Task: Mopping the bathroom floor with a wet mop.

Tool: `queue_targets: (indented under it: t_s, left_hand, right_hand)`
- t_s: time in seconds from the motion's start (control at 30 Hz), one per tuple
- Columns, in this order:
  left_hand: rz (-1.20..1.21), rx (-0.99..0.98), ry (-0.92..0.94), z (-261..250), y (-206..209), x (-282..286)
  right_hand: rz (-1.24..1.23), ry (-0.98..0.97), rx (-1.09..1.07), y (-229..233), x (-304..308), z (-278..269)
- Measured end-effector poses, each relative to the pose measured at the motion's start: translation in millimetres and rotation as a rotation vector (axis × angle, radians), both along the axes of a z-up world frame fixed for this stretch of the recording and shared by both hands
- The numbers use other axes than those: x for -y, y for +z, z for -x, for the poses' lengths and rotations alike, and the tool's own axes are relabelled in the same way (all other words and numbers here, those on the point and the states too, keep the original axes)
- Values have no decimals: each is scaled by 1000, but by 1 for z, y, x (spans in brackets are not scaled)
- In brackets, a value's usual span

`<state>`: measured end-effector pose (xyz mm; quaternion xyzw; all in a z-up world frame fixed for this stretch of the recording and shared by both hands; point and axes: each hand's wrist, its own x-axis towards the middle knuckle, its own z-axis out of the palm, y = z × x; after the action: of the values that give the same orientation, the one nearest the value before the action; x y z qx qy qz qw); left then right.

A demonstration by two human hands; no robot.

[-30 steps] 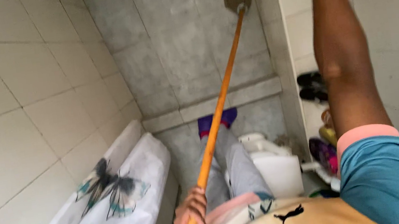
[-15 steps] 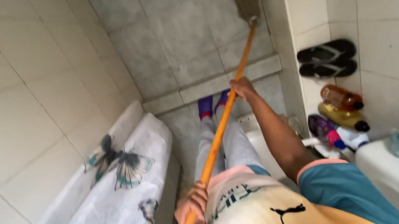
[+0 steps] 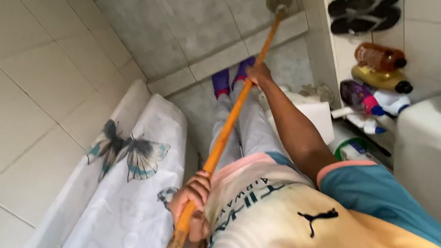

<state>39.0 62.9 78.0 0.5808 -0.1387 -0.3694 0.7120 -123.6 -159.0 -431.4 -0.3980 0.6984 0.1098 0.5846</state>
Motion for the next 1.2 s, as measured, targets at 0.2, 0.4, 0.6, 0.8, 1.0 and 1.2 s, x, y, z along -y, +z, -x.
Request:
queue_targets:
  t_s: [0.2,0.4,0.6,0.8,1.0,1.2]
  left_hand:
    - [-95,53,-7,-22,37,-16]
    - [-185,150,34,-28,88,-51]
    - [-251,310,-36,-20,102,-83]
    - [-400,418,-18,-15,110,-55]
    - [-374,456,-53,-10,102,-44]
    - [-410,416,-130,-17,106,-39]
  right_hand:
    - [-112,-64,-11,21,-51,-38]
    - [-125,126,107,5,-145,-85]
    - [-435,84,295,42,-221,-159]
    - [-703,143,374,35,-275,-196]
    - [-825,-107,386,41,-276,-187]
    - [-635,-33,360,69,-274,-203]
